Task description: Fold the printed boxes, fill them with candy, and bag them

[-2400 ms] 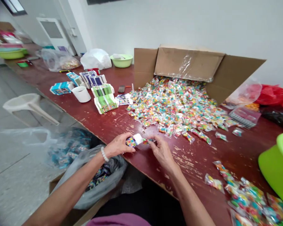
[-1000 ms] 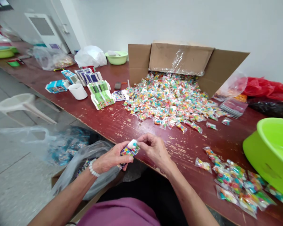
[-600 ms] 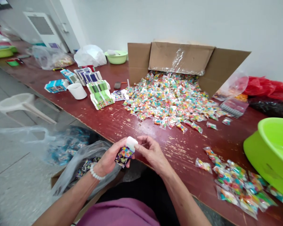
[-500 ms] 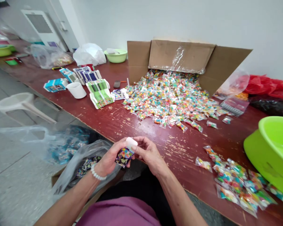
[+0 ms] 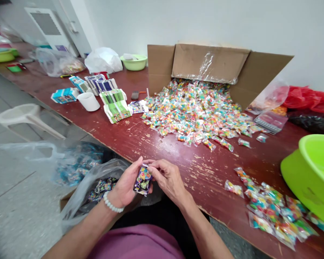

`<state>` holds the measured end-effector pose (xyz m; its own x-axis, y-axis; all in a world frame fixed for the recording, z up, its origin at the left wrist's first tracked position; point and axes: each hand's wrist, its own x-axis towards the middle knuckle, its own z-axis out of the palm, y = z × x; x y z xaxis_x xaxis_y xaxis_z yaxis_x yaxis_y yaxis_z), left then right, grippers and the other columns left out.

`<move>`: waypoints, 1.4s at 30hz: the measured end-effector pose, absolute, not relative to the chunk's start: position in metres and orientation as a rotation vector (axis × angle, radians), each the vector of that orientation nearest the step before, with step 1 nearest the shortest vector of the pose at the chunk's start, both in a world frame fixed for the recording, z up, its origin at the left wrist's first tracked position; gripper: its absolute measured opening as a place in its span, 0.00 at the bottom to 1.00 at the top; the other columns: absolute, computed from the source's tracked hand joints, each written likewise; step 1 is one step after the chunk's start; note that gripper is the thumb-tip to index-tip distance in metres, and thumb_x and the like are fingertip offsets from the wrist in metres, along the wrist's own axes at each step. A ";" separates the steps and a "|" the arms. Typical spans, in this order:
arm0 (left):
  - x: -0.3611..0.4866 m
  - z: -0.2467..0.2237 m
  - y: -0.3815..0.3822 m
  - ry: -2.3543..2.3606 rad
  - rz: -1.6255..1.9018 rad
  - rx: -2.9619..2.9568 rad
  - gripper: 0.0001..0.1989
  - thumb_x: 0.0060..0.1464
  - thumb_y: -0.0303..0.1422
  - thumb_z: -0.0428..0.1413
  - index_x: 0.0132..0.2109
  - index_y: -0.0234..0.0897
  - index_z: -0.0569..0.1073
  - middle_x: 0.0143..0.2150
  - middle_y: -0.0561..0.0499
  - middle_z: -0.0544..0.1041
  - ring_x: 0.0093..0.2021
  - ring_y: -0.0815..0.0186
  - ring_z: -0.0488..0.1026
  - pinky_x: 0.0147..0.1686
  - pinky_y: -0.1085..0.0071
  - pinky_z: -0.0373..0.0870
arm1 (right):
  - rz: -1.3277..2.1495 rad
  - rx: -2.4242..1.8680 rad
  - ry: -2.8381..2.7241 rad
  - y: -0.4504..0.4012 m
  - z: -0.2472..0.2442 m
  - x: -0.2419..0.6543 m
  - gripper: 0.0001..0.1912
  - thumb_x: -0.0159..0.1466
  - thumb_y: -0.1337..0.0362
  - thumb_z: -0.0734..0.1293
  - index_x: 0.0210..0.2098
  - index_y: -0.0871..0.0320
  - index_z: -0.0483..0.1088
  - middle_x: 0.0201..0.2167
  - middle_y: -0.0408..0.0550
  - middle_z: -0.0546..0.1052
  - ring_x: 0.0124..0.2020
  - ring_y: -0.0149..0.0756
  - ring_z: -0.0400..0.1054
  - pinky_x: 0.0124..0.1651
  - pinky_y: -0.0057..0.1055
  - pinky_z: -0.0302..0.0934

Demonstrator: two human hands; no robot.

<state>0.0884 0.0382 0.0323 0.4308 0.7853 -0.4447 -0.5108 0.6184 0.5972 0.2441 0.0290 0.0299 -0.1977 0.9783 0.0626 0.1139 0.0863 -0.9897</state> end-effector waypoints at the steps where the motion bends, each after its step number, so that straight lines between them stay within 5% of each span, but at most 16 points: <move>1: 0.088 0.032 0.038 0.792 0.847 0.445 0.20 0.61 0.44 0.53 0.51 0.33 0.75 0.35 0.46 0.79 0.24 0.66 0.74 0.16 0.71 0.73 | 1.309 -1.132 -1.419 0.029 0.030 0.243 0.12 0.64 0.54 0.69 0.33 0.56 0.76 0.40 0.49 0.81 0.31 0.36 0.75 0.31 0.29 0.68; 6: 0.090 0.032 0.035 0.921 0.875 0.608 0.24 0.60 0.46 0.52 0.55 0.33 0.75 0.33 0.47 0.80 0.21 0.70 0.72 0.17 0.76 0.70 | 1.533 -1.093 -1.097 0.036 0.022 0.237 0.15 0.53 0.55 0.77 0.31 0.59 0.75 0.30 0.46 0.81 0.25 0.32 0.72 0.29 0.28 0.68; 11: 0.090 0.033 0.036 0.944 0.828 0.671 0.32 0.60 0.53 0.48 0.56 0.31 0.75 0.27 0.46 0.79 0.20 0.69 0.72 0.17 0.77 0.67 | 1.648 -1.037 -0.962 0.041 0.021 0.237 0.14 0.52 0.58 0.78 0.29 0.61 0.76 0.36 0.50 0.81 0.25 0.29 0.70 0.28 0.27 0.66; 15: 0.088 0.031 0.037 0.982 0.815 0.750 0.30 0.58 0.53 0.52 0.52 0.30 0.77 0.28 0.45 0.79 0.20 0.69 0.72 0.17 0.77 0.67 | 1.627 -1.081 -0.988 0.041 0.024 0.239 0.14 0.52 0.57 0.77 0.29 0.60 0.75 0.31 0.47 0.80 0.22 0.28 0.68 0.27 0.28 0.65; 22: 0.086 0.023 0.046 0.848 0.818 0.377 0.19 0.55 0.37 0.54 0.51 0.34 0.77 0.39 0.47 0.80 0.23 0.68 0.74 0.18 0.72 0.70 | 0.997 -1.192 -1.656 0.022 0.019 0.237 0.14 0.60 0.56 0.72 0.42 0.56 0.75 0.45 0.52 0.78 0.42 0.41 0.73 0.43 0.36 0.68; 27: 0.088 0.017 0.045 0.834 0.970 0.209 0.11 0.55 0.35 0.57 0.43 0.35 0.78 0.33 0.51 0.79 0.28 0.67 0.76 0.31 0.72 0.74 | 0.457 -1.335 -2.065 0.008 0.010 0.222 0.47 0.50 0.58 0.77 0.65 0.57 0.57 0.63 0.61 0.65 0.59 0.57 0.61 0.57 0.54 0.59; 34: 0.073 0.016 0.040 0.998 1.159 0.463 0.19 0.54 0.46 0.60 0.45 0.34 0.78 0.49 0.45 0.80 0.54 0.57 0.73 0.56 0.64 0.67 | 0.379 -1.108 -2.094 0.032 0.009 0.195 0.40 0.51 0.67 0.72 0.62 0.58 0.59 0.55 0.57 0.71 0.54 0.50 0.64 0.56 0.47 0.61; 39: 0.003 0.011 0.031 1.342 1.158 1.005 0.21 0.60 0.47 0.52 0.55 0.42 0.72 0.62 0.47 0.71 0.63 0.58 0.65 0.63 0.61 0.60 | 0.540 -0.982 -2.185 0.050 0.006 0.165 0.53 0.48 0.54 0.78 0.66 0.58 0.52 0.62 0.61 0.63 0.60 0.55 0.60 0.60 0.50 0.60; 42: -0.047 0.009 0.027 1.720 0.881 1.375 0.24 0.60 0.47 0.52 0.59 0.44 0.69 0.61 0.46 0.70 0.61 0.54 0.66 0.63 0.53 0.59 | 0.501 -1.014 -2.160 0.076 -0.005 0.177 0.45 0.54 0.50 0.75 0.65 0.55 0.56 0.64 0.61 0.60 0.63 0.55 0.58 0.61 0.50 0.60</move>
<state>-0.0471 0.0275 0.0087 -0.1404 0.9808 -0.1350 0.4633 0.1856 0.8665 0.1768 0.0756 -0.0054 -0.4575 0.7824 0.4225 0.5164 0.6207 -0.5900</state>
